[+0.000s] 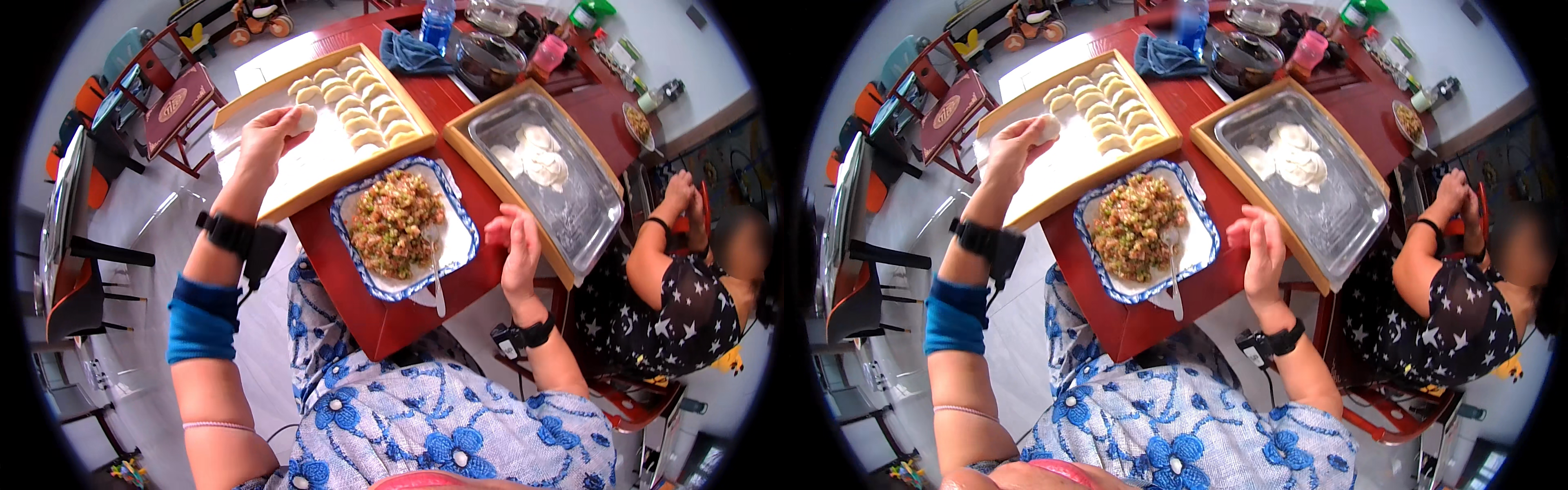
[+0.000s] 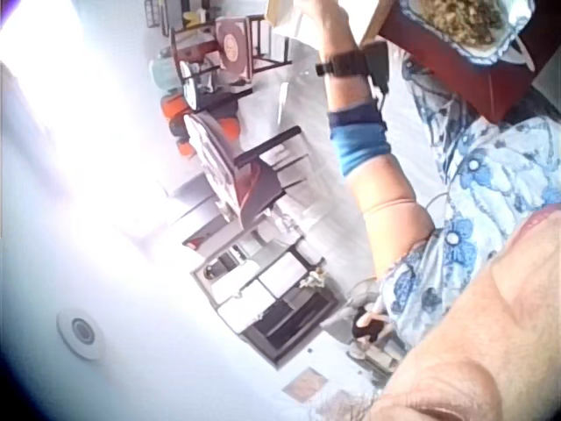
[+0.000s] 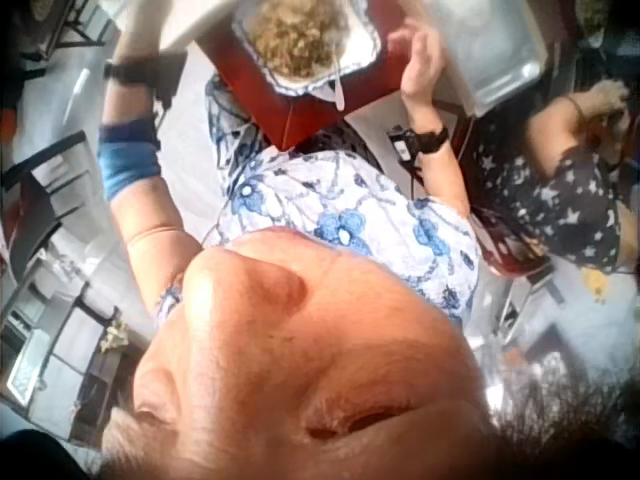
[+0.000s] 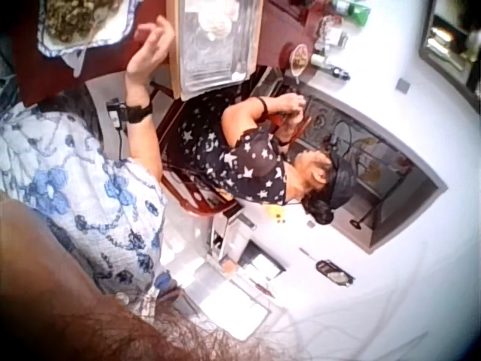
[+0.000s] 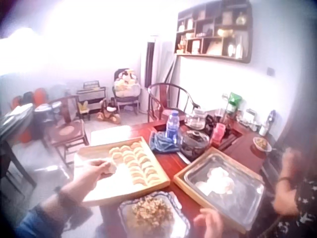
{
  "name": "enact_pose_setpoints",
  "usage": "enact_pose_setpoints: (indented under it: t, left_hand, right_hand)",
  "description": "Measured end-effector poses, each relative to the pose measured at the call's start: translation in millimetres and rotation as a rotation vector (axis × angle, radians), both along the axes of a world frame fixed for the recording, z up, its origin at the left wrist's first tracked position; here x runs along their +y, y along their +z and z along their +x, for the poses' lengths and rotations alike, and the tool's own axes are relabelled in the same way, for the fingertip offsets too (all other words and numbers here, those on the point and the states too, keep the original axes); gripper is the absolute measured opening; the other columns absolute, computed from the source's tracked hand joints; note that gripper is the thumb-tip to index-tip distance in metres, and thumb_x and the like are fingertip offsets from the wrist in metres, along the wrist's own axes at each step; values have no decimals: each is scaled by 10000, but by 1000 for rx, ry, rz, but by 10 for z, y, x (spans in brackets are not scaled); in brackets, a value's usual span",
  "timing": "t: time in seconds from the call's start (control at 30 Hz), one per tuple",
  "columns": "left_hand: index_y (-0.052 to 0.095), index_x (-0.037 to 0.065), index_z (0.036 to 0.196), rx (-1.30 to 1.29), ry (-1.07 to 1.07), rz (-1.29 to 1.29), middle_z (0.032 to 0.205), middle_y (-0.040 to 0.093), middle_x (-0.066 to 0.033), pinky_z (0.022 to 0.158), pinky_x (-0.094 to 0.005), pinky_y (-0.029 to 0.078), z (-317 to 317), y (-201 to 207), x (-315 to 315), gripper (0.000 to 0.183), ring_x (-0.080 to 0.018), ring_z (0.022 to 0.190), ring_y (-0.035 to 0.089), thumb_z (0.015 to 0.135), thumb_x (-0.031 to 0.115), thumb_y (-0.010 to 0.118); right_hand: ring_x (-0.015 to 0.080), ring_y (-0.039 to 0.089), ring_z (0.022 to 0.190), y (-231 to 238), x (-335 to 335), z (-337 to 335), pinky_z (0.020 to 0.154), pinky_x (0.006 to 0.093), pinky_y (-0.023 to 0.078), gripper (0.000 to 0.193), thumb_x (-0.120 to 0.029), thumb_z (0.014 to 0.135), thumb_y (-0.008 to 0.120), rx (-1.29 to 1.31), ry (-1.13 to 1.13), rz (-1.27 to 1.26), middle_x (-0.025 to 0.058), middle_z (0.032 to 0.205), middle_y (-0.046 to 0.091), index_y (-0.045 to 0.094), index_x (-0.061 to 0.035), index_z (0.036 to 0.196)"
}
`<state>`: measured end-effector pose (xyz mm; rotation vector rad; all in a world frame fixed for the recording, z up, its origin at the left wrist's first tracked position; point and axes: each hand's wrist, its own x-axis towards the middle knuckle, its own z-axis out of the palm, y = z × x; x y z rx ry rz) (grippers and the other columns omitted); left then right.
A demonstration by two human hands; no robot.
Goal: The person fills dumpling wrappers with a meat and vegetable mixture using a spoon and folds them into crescents, placing the finished dumplings onto a tray.
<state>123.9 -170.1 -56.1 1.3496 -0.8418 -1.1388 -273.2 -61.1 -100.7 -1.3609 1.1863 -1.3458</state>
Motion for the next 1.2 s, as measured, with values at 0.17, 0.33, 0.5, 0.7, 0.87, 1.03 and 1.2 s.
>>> enact_pose_setpoints:
  t: [0.17, 0.33, 0.5, 0.7, 0.87, 1.03, 1.2]
  left_hand:
    - [676, -36, 1015, -121, 80, -26, 918, 684, -78, 727, -279, 592, 281, -550, -654, 175, -155, 809, 667, 863, 48, 701]
    - [715, 30, 944, -538, 209, -66, 795, 704, -75, 681, -289, 536, 281, -760, -953, 130, -151, 736, 663, 820, 68, 710]
    - [712, 62, 923, -809, 218, -125, 828, 697, -148, 733, -350, 517, 275, -848, -996, 152, -271, 765, 670, 783, 119, 722]
    - [654, 53, 776, -1043, 152, -184, 746, 649, -161, 666, -377, 493, 288, -855, -1076, 75, -268, 698, 626, 792, 127, 651]
    - [707, 69, 956, -1013, -35, -92, 910, 706, -143, 781, -355, 503, 469, -739, -980, 294, -271, 866, 669, 786, 308, 736]
    - [694, 34, 1091, -839, -57, -85, 1106, 695, -105, 904, -344, 497, 493, -338, -493, 304, -227, 1040, 642, 870, 241, 712]
    - [687, 38, 1082, -482, -128, -261, 1197, 650, -118, 945, -295, 476, 245, -41, 358, 193, -196, 1113, 604, 905, 114, 677]
  right_hand:
    - [101, 595, 732, -30, -33, 63, 682, 233, 507, 411, -359, 1020, 487, -7, 35, 44, 59, 839, 640, 520, 7, 1205]
    - [96, 591, 715, -64, -14, 24, 663, 228, 503, 375, -329, 1013, 509, 9, 26, 28, 62, 840, 640, 524, -4, 1199]
    - [98, 589, 714, -44, 23, 30, 662, 224, 500, 352, -318, 1011, 515, 43, 18, 41, 64, 842, 635, 545, -6, 1172]
    - [102, 605, 780, -83, 8, 8, 700, 247, 513, 298, -275, 1001, 542, 18, 33, 40, 57, 875, 647, 591, -7, 1123]
    - [97, 619, 779, 106, -54, 3, 694, 238, 509, 214, -214, 999, 541, 19, 148, 186, 51, 888, 656, 614, -21, 1060]
    - [83, 617, 703, 857, -461, -417, 598, 204, 501, 142, -136, 955, 563, 172, 197, 234, 32, 833, 657, 646, -21, 946]
    - [168, 649, 759, 688, -1215, -840, 657, 304, 525, 95, -123, 855, 632, 844, 190, -94, 69, 868, 668, 684, -78, 921]
